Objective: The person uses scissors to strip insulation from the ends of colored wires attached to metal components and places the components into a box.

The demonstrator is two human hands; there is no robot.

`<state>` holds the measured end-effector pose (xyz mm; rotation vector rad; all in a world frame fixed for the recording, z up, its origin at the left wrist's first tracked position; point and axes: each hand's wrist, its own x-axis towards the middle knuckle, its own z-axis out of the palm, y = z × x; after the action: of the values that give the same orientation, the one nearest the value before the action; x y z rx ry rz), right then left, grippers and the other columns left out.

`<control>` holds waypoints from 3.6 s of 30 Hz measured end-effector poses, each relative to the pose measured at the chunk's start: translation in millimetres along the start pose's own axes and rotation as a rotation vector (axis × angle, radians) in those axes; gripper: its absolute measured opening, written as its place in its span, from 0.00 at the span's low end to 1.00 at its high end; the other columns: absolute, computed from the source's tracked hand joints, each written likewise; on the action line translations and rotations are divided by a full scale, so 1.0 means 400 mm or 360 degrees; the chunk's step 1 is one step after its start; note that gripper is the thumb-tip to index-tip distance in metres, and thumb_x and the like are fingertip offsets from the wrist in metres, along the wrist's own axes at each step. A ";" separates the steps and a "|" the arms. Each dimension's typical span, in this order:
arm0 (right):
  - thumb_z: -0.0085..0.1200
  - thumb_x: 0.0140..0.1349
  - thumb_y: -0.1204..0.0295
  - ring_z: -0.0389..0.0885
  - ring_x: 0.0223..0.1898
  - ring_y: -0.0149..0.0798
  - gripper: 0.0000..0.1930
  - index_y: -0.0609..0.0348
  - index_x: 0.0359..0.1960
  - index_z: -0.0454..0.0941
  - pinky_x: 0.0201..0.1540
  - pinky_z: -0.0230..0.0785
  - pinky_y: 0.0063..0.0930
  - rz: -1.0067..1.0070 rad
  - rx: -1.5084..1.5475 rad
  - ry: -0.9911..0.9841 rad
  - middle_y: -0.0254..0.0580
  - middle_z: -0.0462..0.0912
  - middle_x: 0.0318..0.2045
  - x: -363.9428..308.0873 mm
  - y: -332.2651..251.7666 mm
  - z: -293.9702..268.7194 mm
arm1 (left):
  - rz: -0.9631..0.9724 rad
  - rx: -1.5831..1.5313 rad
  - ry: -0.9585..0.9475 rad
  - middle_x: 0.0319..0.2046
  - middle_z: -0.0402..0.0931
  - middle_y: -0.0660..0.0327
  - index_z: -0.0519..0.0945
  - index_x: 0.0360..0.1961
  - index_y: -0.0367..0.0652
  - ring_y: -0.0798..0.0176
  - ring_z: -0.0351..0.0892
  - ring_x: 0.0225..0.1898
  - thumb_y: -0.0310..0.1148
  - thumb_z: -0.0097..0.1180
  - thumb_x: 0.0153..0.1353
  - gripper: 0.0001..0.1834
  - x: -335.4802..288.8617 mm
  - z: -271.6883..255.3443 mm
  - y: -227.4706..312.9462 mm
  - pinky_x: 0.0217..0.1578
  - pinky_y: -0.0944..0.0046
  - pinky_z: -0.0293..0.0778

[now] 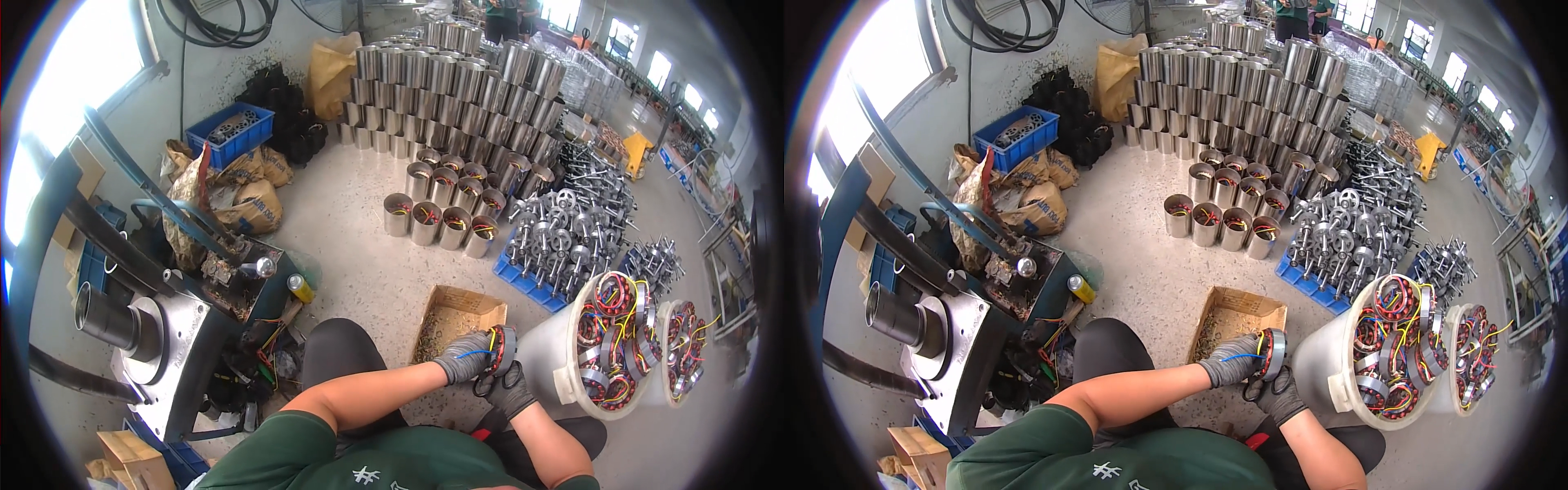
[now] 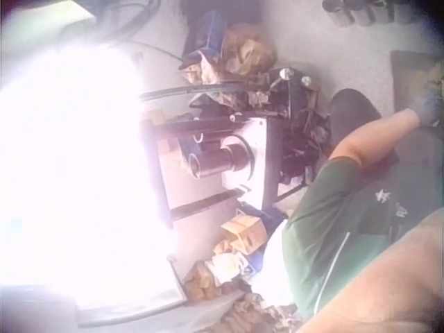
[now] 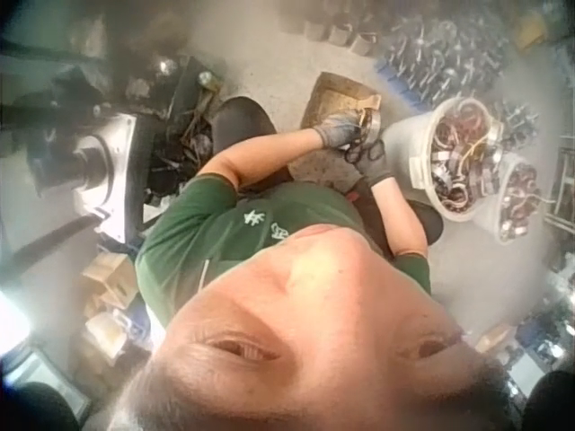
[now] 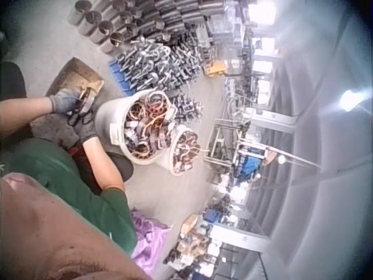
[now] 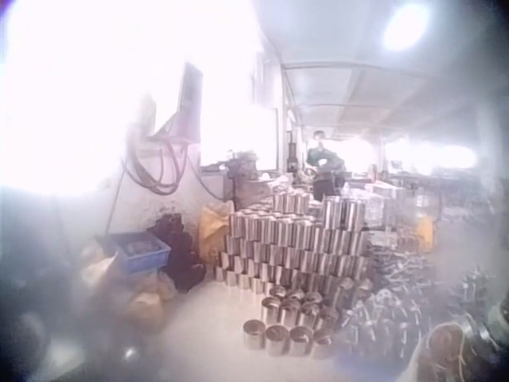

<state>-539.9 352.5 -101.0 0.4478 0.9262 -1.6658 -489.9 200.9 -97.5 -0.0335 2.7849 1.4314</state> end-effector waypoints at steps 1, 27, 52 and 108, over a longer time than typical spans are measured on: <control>0.45 0.68 0.48 0.73 0.19 0.29 0.16 0.41 0.43 0.76 0.15 0.64 0.23 -0.0028 -0.0008 0.0055 0.28 0.80 0.29 0.012 0.005 -0.011 | 0.0008 0.0085 -0.0020 0.38 0.81 0.44 0.80 0.44 0.40 0.42 0.82 0.41 0.33 0.58 0.57 0.14 -0.005 -0.004 0.000 0.42 0.51 0.76; 0.55 0.65 0.61 0.74 0.16 0.28 0.16 0.57 0.49 0.77 0.15 0.66 0.22 -0.1248 -0.1228 0.0150 0.36 0.79 0.26 -0.052 -0.022 0.051 | 0.0359 -0.0910 0.0272 0.53 0.77 0.55 0.73 0.59 0.42 0.56 0.76 0.55 0.32 0.67 0.52 0.31 -0.004 0.014 -0.041 0.56 0.57 0.73; 0.62 0.54 0.73 0.81 0.31 0.39 0.22 0.63 0.49 0.70 0.37 0.73 0.35 -0.1364 -0.2085 0.0696 0.43 0.80 0.29 -0.076 -0.161 0.022 | -0.0198 -0.2400 -0.0565 0.52 0.77 0.54 0.71 0.60 0.40 0.55 0.80 0.52 0.27 0.50 0.68 0.19 0.039 0.050 -0.140 0.54 0.54 0.79; 0.70 0.49 0.75 0.71 0.12 0.33 0.32 0.62 0.57 0.69 0.14 0.61 0.27 -0.0635 -0.1028 0.0314 0.37 0.74 0.18 0.005 -0.114 -0.001 | -0.0077 0.0143 -0.0272 0.24 0.75 0.53 0.78 0.37 0.37 0.53 0.77 0.28 0.35 0.51 0.69 0.11 -0.045 0.056 -0.062 0.33 0.55 0.72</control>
<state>-583.5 354.6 -87.1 -0.0219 1.7086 -1.5663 -471.4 205.0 -130.3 0.0214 2.6863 1.2344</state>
